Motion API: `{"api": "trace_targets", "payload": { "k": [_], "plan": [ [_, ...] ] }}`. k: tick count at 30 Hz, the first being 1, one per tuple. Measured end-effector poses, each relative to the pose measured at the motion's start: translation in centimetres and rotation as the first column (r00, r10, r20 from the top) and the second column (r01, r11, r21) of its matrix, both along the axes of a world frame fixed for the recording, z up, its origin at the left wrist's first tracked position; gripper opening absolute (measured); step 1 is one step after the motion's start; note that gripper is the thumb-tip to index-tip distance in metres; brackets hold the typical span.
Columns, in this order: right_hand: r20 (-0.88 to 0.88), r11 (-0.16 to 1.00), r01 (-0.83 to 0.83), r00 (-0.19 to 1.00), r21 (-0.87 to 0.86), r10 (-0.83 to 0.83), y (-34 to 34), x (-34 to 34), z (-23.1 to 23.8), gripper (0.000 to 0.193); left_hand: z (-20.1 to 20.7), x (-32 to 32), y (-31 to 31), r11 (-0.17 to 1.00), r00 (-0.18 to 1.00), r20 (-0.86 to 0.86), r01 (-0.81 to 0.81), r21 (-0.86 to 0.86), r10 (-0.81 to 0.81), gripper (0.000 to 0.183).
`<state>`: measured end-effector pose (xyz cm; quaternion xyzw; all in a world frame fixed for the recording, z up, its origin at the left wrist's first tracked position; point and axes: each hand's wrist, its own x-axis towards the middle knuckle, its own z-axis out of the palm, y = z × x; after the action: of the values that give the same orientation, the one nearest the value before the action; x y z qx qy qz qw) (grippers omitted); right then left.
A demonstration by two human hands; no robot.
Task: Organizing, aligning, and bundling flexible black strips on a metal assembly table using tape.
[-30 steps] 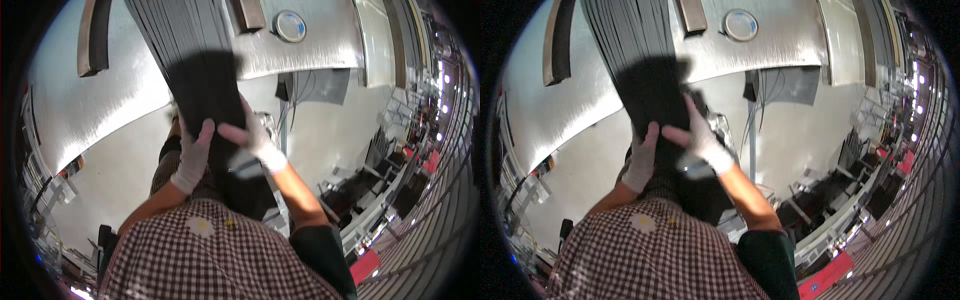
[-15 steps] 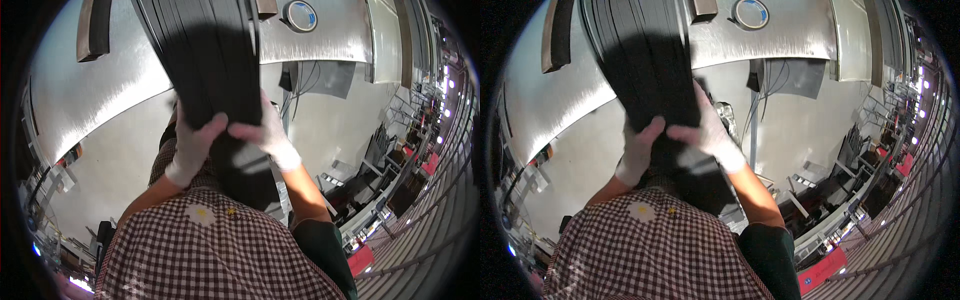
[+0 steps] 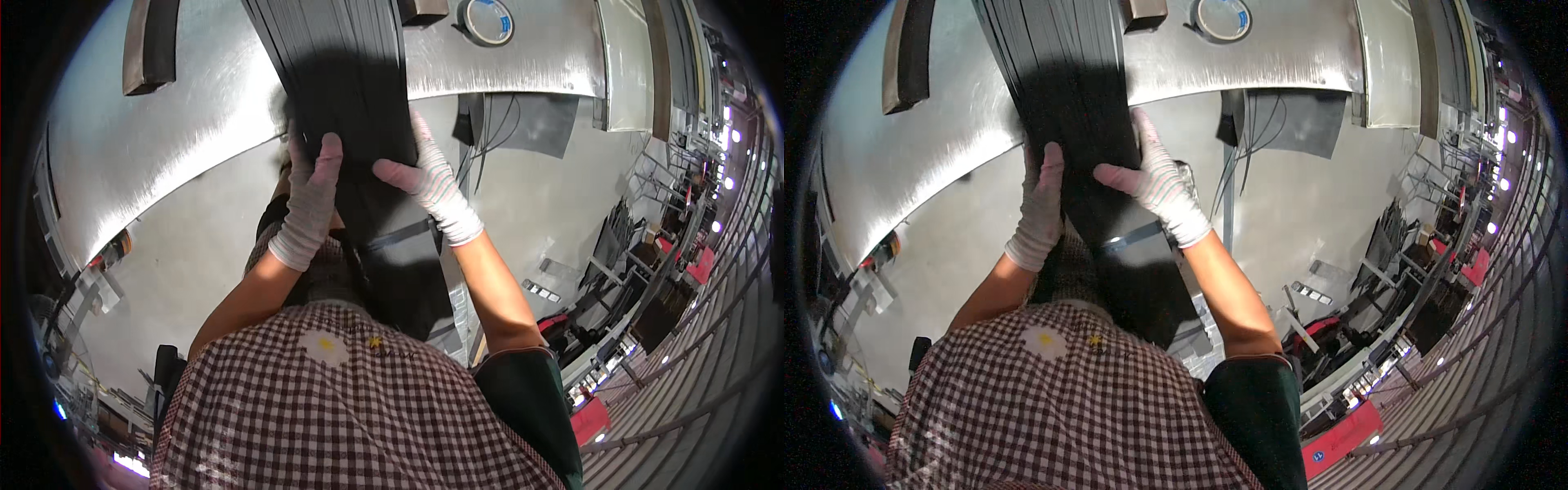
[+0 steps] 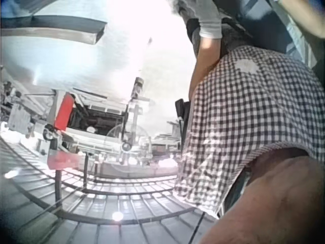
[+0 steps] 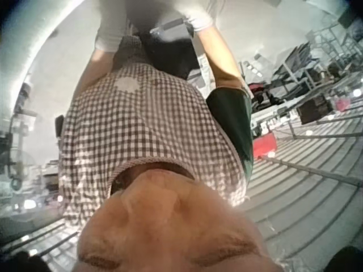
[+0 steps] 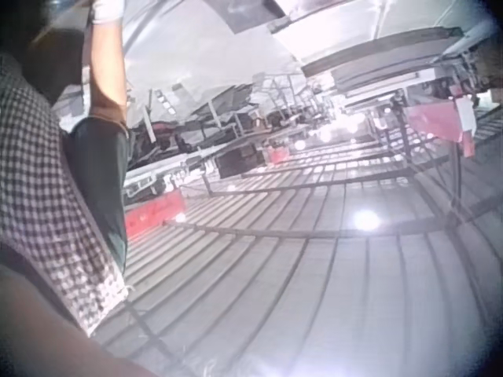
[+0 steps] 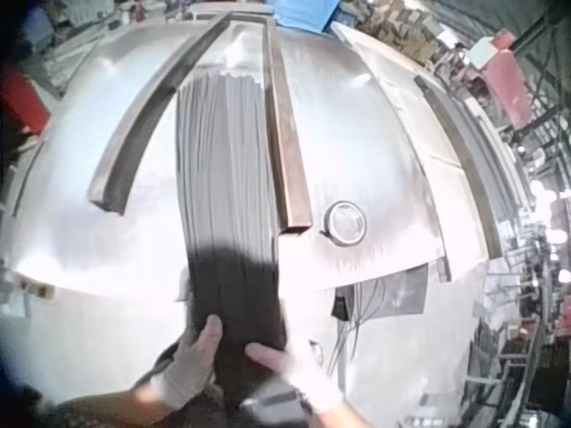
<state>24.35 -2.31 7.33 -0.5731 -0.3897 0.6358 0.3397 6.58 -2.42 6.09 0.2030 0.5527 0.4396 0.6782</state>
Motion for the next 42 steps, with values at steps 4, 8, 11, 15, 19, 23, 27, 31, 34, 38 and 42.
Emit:
{"api": "trace_targets", "payload": {
  "k": [4, 8, 11, 15, 19, 23, 27, 31, 34, 38, 42],
  "plan": [
    [0.153, 0.988, -0.151, 0.977, 0.028, 0.145, -3.6, 2.0, 0.1, 0.091, -1.1, -0.3, -5.2, 0.983, 0.978, -0.135, 0.169, 0.076, -0.157, 0.081],
    [0.242, 0.971, -0.171, 0.962, 0.17, 0.127, -2.8, -0.5, 4.0, 0.07, 2.6, 0.0, -6.8, 0.979, 0.986, -0.077, 0.158, 0.13, -0.148, 0.089],
    [0.132, 0.974, -0.144, 0.984, 0.175, 0.121, -2.4, -1.1, 6.3, 0.065, 4.6, -0.4, -6.8, 0.96, 0.996, 0.083, -0.053, 0.275, 0.031, 0.091],
    [0.569, 0.942, -0.335, 0.778, 0.014, 0.268, -2.5, 0.2, -0.2, 0.062, -1.7, -0.3, -5.3, 0.982, 0.966, -0.195, 0.181, 0.045, -0.169, 0.081],
    [0.281, 0.978, -0.138, 0.956, 0.159, 0.089, -2.5, -1.2, 1.2, 0.059, -0.3, 0.0, -3.4, 0.99, 0.986, -0.134, 0.111, 0.083, -0.099, 0.072],
    [-0.007, 0.988, 0.052, 0.999, 0.148, -0.052, -0.9, -1.2, 2.4, 0.063, 3.7, 0.5, -0.5, 0.997, 0.998, 0.065, 0.003, 0.079, -0.008, 0.074],
    [0.376, 0.967, -0.25, 0.901, 0.038, 0.218, -3.3, 0.4, -0.3, 0.065, -2.0, -0.2, -3.8, 0.969, 0.961, -0.244, 0.174, 0.174, -0.129, 0.076],
    [0.174, 0.995, -0.099, 0.979, -0.03, 0.103, 0.2, 0.6, -0.1, 0.064, 4.1, 0.4, 2.5, 0.995, 0.99, -0.096, 0.101, -0.008, -0.102, 0.075],
    [-0.012, 0.997, 0.027, 1.0, 0.068, -0.026, 1.0, -1.3, 3.1, 0.069, 4.4, 0.7, 2.4, 0.998, 0.998, -0.056, 0.017, 0.067, -0.013, 0.071],
    [0.207, 0.984, -0.156, 0.969, 0.091, 0.135, -2.6, -0.2, 2.3, 0.077, 0.6, 0.4, -3.2, 0.989, 0.99, -0.144, 0.026, 0.143, -0.005, 0.071],
    [0.178, 0.991, -0.129, 0.976, 0.03, 0.122, 0.6, -0.5, 2.1, 0.078, 0.7, 0.8, 0.7, 0.999, 0.999, -0.029, 0.026, 0.035, -0.025, 0.07]
  ]
}}
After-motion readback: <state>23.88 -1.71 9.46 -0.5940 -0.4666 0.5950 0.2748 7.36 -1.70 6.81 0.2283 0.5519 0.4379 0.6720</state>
